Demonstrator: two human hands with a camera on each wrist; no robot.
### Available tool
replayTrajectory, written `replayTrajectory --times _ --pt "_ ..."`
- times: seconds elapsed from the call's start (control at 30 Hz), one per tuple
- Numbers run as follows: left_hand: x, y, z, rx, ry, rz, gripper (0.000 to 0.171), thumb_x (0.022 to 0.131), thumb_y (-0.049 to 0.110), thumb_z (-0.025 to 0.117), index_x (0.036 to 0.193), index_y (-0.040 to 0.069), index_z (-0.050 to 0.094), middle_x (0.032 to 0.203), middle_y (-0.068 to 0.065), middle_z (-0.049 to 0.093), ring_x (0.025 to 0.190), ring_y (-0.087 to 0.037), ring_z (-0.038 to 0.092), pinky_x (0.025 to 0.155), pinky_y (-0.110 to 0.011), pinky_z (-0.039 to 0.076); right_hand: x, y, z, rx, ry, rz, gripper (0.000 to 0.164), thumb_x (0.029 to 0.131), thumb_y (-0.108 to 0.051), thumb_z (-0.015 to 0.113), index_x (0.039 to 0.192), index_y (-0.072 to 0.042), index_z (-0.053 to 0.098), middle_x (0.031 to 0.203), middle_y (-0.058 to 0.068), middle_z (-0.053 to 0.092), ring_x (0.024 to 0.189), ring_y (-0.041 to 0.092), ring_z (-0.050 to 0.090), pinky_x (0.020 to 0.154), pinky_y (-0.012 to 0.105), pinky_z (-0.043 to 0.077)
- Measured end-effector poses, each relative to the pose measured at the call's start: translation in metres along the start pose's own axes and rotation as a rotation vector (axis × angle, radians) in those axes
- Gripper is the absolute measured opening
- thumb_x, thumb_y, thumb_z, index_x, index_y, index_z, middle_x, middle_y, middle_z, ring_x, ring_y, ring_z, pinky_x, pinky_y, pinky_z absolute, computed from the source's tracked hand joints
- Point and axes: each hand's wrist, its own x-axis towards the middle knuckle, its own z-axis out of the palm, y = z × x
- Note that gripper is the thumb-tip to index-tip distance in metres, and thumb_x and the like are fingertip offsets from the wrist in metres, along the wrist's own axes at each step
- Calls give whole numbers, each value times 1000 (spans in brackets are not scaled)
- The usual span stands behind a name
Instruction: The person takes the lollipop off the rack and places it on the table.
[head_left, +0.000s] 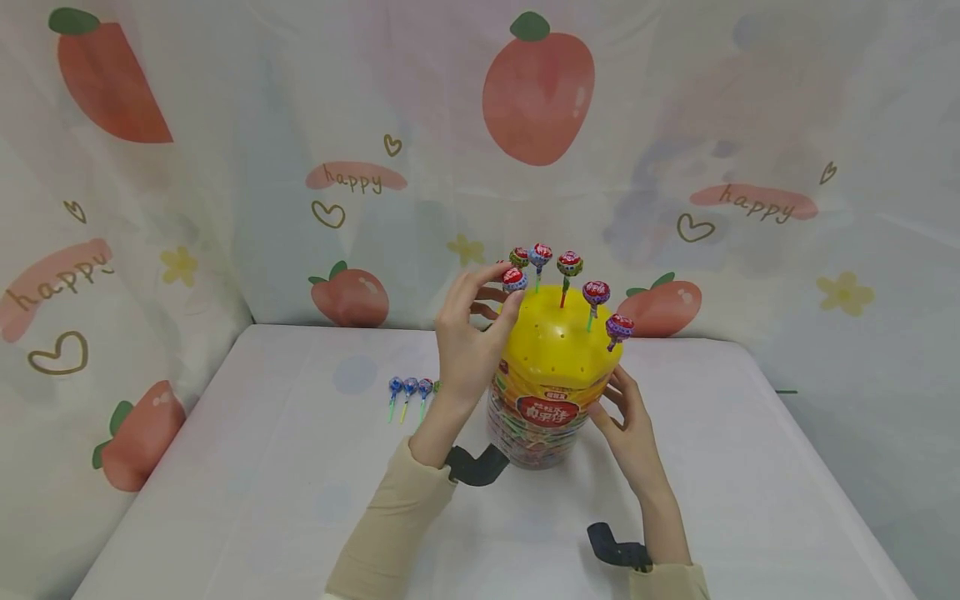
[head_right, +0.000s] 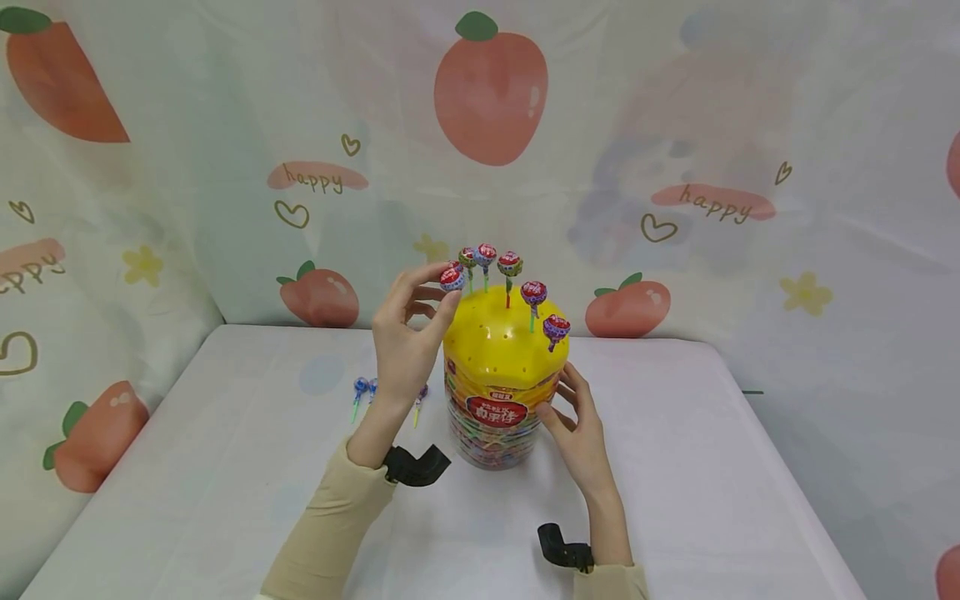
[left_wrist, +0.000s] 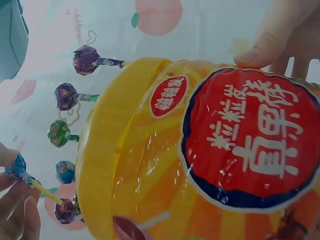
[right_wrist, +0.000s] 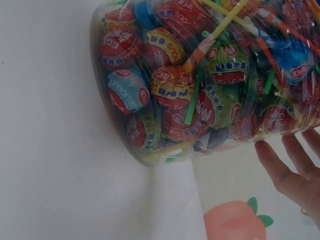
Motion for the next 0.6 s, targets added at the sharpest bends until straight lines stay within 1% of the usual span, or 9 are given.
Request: replayTrajectory --times 0.27,0.37,0.47,0.6 --pt "-18 -6 -19 59 33 -36 31 87 14 70 117 7 65 105 -11 66 83 -22 64 67 -28 53 0 0 0 -3 1 -8 68 96 -16 57 153 -17 20 153 16 29 140 39 30 106 68 29" --pt "-26 -10 -26 84 54 -56 30 87 14 70 116 8 66 103 -10 66 81 -22 64 66 -25 52 0 0 0 0 -2 -9 68 96 -16 57 153 -17 19 153 16 28 140 39 30 106 68 29" --pt "-33 -16 -33 83 81 -77 30 86 14 71 115 7 67 101 -10 67 80 -21 64 64 -21 49 0 0 0 1 -3 -9 68 96 -16 57 153 -17 19 153 16 28 140 39 29 106 68 29" --pt "-44 -25 -41 97 112 -136 30 85 15 73 114 7 68 100 -11 66 79 -21 63 63 -19 48 0 0 0 4 -3 -5 68 96 -16 57 153 -18 19 153 15 28 140 39 30 106 68 29"
